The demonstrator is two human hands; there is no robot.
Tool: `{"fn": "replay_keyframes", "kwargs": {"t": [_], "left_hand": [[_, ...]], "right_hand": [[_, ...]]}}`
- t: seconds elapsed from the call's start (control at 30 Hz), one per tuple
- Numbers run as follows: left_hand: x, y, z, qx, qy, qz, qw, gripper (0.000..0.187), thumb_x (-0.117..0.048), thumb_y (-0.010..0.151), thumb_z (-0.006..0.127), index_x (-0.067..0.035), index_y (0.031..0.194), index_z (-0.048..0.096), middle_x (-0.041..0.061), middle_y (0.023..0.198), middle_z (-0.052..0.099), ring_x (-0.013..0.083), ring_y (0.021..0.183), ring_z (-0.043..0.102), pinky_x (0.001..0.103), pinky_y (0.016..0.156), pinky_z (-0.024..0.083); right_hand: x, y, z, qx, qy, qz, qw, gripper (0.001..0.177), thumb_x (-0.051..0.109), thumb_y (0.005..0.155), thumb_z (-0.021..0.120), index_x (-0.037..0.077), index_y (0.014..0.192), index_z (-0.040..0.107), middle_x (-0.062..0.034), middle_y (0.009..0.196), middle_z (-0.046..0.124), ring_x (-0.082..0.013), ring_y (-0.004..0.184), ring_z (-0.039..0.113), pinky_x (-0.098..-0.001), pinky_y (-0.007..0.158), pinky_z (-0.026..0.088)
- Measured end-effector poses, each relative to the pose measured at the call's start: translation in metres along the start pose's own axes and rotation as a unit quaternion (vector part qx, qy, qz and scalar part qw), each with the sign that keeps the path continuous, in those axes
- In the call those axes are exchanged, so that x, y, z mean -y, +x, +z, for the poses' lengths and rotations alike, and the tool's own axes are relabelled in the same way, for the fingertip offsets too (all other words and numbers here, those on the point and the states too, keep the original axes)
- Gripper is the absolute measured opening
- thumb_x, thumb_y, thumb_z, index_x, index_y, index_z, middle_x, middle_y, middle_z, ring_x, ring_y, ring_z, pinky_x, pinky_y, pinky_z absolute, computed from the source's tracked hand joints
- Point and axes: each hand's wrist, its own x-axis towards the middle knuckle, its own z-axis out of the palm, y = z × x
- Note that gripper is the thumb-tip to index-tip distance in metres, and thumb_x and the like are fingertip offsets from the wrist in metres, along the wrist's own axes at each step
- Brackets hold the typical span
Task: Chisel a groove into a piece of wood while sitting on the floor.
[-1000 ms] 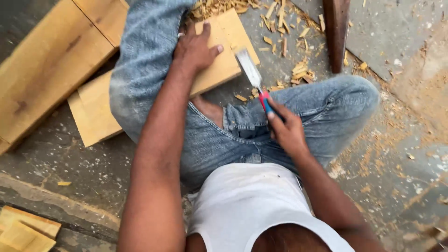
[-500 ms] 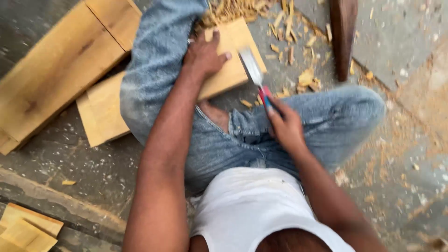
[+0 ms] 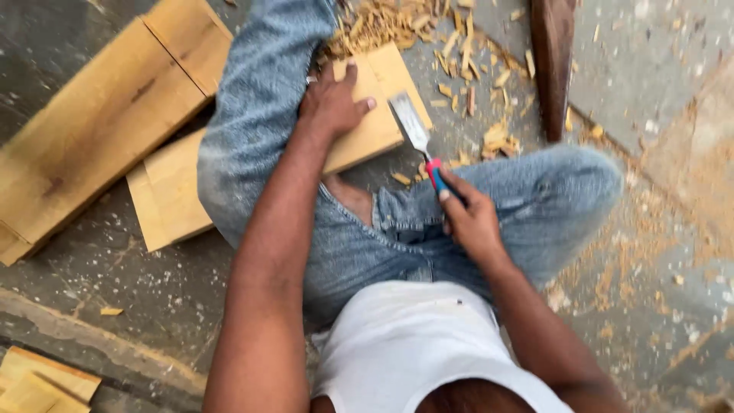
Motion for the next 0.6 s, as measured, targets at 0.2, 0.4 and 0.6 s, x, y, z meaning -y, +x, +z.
{"fn": "replay_keyframes", "kwargs": {"t": [0.2,0.4,0.6], "left_hand": [[-0.007,-0.011,-0.006,0.013,0.002,-0.004,1.0,0.091,-0.062,0.092,0.067,-0.019,0.162,0.028,0.027,0.165,0.018,0.0543,0.149,0.023,0.051,0.123,0.027],[-0.004,-0.013,-0.011,0.001,0.008,-0.001,1.0,0.089,-0.059,0.091,0.067,-0.018,0.161,0.03,0.026,0.166,0.017,0.0517,0.149,0.024,0.051,0.122,0.026],[0.008,0.004,0.015,-0.011,0.002,0.028,1.0,0.09,-0.059,0.091,0.068,-0.014,0.16,0.031,0.028,0.165,0.02,0.0476,0.15,0.027,0.05,0.123,0.027]], "right_hand": [[0.005,0.02,0.008,0.008,-0.02,-0.06,0.998,0.043,0.015,0.101,0.063,0.015,0.144,0.063,0.0026,0.085,0.064,-0.0066,0.053,0.051,-0.0236,0.046,0.044],[0.003,0.013,0.004,0.009,-0.031,-0.004,0.999,0.045,0.017,0.099,0.062,0.017,0.144,0.062,0.0015,0.08,0.064,-0.0074,0.049,0.051,-0.025,0.043,0.043],[-0.005,0.019,0.002,0.015,-0.016,-0.04,0.999,0.046,0.017,0.1,0.062,0.015,0.146,0.06,0.0022,0.083,0.065,-0.0063,0.05,0.052,-0.0247,0.044,0.044]]}}
